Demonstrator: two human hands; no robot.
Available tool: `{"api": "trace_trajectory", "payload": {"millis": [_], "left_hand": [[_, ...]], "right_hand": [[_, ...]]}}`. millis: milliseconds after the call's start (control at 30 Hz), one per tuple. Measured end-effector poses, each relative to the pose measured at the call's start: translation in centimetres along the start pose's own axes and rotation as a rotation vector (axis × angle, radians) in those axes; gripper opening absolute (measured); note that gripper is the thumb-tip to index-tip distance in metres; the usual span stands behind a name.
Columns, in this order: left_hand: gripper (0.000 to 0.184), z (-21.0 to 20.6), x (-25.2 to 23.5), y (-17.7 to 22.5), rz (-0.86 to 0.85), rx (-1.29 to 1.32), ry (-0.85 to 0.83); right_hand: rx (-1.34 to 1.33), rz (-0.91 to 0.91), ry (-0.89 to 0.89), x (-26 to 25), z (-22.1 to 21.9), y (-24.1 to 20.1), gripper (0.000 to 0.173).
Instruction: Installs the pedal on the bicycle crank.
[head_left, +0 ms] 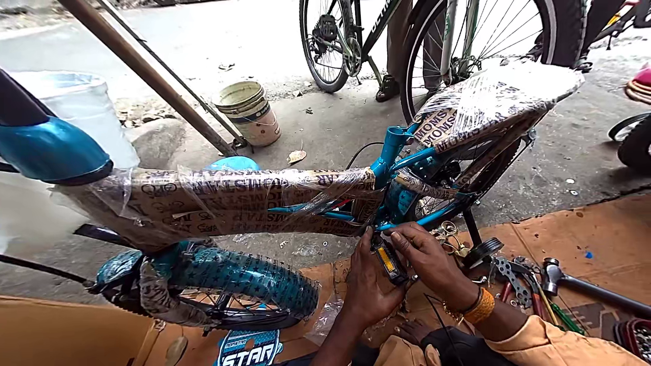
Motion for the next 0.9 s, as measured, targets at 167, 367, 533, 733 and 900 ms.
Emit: {"api": "trace_trajectory", "payload": {"millis": [167,367,533,733,900], "left_hand": [[0.127,0.6,0.2,-0.1,0.038,0.099,-0.059],[0.082,2.3,-1.5,-0.7,0.061,0.454,-0.093],[0.049,3.7,-3.1,-0.4,0.095,0.375,-0.127],[0.060,4.2,-3.4,-0.5,0.109,0.421,-0.180],[0.066,3.8,-3.9,-0.5,0.177,0.435,-0.154]], "right_hand": [[-0.436,-0.359,-0.157,0.1,-0.9,0.9,0.047],[-0.078,0.036,-0.149,-0.1,1.0,-2.0,0.035],[-0.199,-0.244,-0.079,0.0,0.2,1.0,0.044],[-0.410,-0.086,-0.078,0.5,1.2,0.4,0.050],[-0.275,-0.147,-0.048,0.1,0.9,0.7,0.038]]}}
Point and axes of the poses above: each hand's wrist, its own x-axis away from the middle knuckle, its own z-axis out of the back of the hand, y = z × x, the point moved 2 cm from there along -x, towards the middle knuckle, and after that the axes turned 7 degrees about z, right-handed, at the moved point
